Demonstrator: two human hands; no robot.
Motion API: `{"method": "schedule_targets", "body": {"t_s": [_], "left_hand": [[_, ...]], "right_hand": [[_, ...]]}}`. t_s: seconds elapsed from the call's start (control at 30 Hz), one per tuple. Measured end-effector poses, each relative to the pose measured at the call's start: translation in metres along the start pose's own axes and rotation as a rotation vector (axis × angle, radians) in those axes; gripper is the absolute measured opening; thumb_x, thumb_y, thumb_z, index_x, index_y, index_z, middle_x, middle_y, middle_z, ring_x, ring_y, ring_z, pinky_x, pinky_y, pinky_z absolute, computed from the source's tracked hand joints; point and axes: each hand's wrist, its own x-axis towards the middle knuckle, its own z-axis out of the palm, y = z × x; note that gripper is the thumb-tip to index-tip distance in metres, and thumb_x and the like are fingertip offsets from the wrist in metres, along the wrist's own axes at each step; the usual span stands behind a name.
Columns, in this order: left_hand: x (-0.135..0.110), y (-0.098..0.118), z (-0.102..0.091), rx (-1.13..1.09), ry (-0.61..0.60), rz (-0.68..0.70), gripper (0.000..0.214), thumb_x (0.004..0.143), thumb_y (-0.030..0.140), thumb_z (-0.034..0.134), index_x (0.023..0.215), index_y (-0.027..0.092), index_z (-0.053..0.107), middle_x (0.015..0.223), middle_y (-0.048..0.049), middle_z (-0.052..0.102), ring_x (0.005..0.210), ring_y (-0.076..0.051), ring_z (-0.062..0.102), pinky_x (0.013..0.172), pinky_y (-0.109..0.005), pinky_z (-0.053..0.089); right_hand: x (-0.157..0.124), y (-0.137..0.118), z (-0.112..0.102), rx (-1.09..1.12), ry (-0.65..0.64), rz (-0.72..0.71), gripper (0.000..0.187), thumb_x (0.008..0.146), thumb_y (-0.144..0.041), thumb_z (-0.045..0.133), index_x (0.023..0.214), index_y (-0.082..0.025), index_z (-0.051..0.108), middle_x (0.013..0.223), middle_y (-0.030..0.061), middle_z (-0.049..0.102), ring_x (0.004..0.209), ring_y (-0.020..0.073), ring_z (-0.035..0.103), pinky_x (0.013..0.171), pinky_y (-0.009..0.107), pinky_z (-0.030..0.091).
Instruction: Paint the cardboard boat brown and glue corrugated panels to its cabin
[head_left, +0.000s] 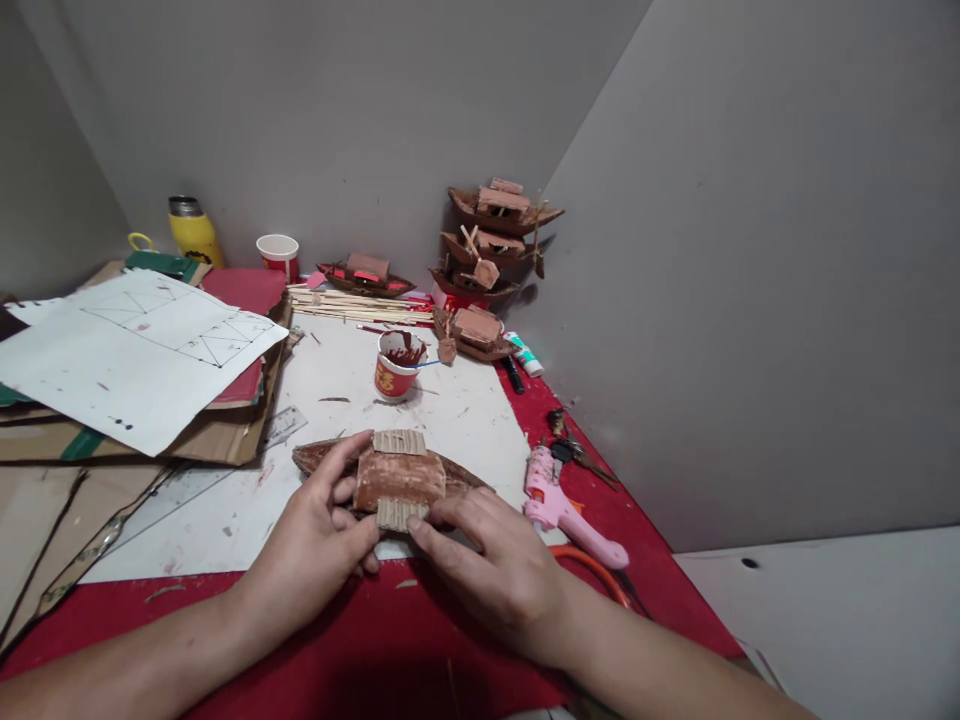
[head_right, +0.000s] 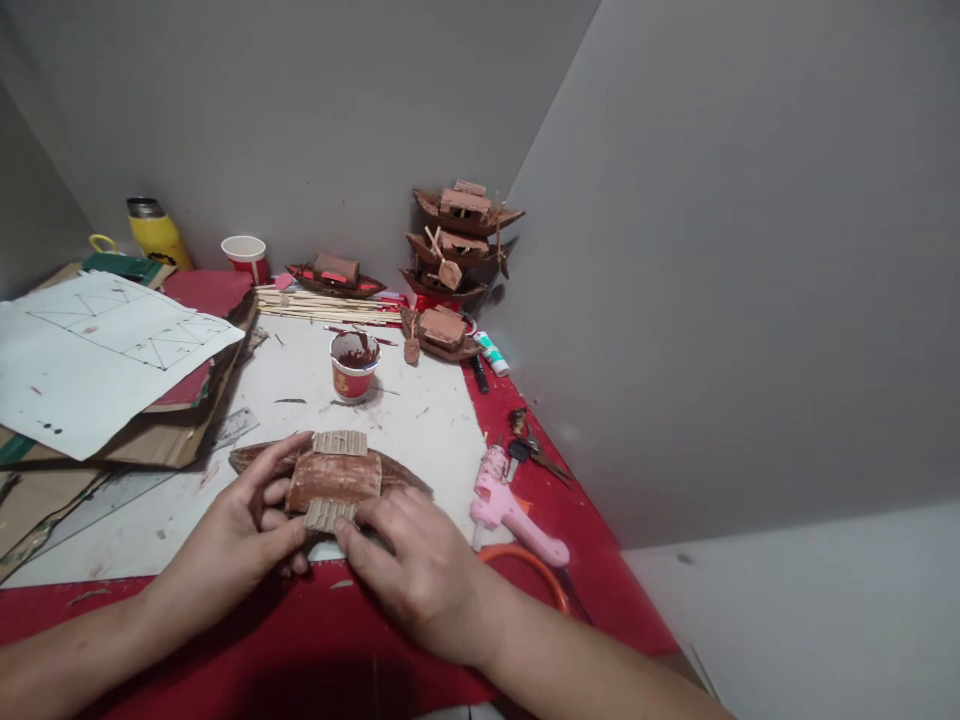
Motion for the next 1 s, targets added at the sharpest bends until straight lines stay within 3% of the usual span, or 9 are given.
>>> {"method": "schedule_targets", "body": {"t_s": [0.43,0.6,0.8,1.0], "left_hand": [[0.002,0.004,0.001,-0.009,-0.015,-0.005,0.068,0.078,0.021,0.061,0.138,0.030,0.030,0.109,-0.0048,0.065,0.043,-0.007,0.059,0.043,-0.022,0.048],[-0.001,0.009,0.000,-0.013,-0.042,-0.013,0.069,0.077,0.017,0.059,0.139,0.029,0.030,0.111,-0.0061,0.064,0.047,-0.008,0.061,0.048,-0.024,0.050],[-0.001,0.012,0.001,-0.016,-0.026,-0.031,0.068,0.080,0.029,0.063,0.138,0.027,0.028,0.117,-0.0102,0.063,0.049,-0.009,0.064,0.047,-0.023,0.049],[0.002,0.012,0.002,-0.035,-0.006,-0.015,0.069,0.079,0.029,0.066,0.137,0.027,0.029,0.112,-0.0082,0.065,0.047,-0.008,0.064,0.046,-0.022,0.048]], "right_hand": [[0.004,0.001,0.003,-0.020,-0.101,-0.008,0.014,0.093,-0.010,0.051,0.102,-0.011,0.061,0.083,0.0087,0.066,0.071,0.0184,0.054,0.063,0.032,0.043],[0.006,0.002,0.000,-0.042,-0.097,-0.031,0.014,0.093,-0.009,0.050,0.100,-0.011,0.062,0.082,0.0088,0.066,0.072,0.0186,0.053,0.063,0.032,0.043],[0.006,0.004,0.001,-0.033,-0.047,-0.015,0.015,0.092,-0.008,0.049,0.101,-0.009,0.062,0.085,0.0120,0.066,0.074,0.0199,0.054,0.063,0.033,0.046],[0.002,0.006,-0.004,0.087,-0.004,0.064,0.026,0.087,-0.006,0.059,0.112,-0.011,0.059,0.093,0.0134,0.064,0.081,0.0206,0.058,0.067,0.034,0.051]]}}
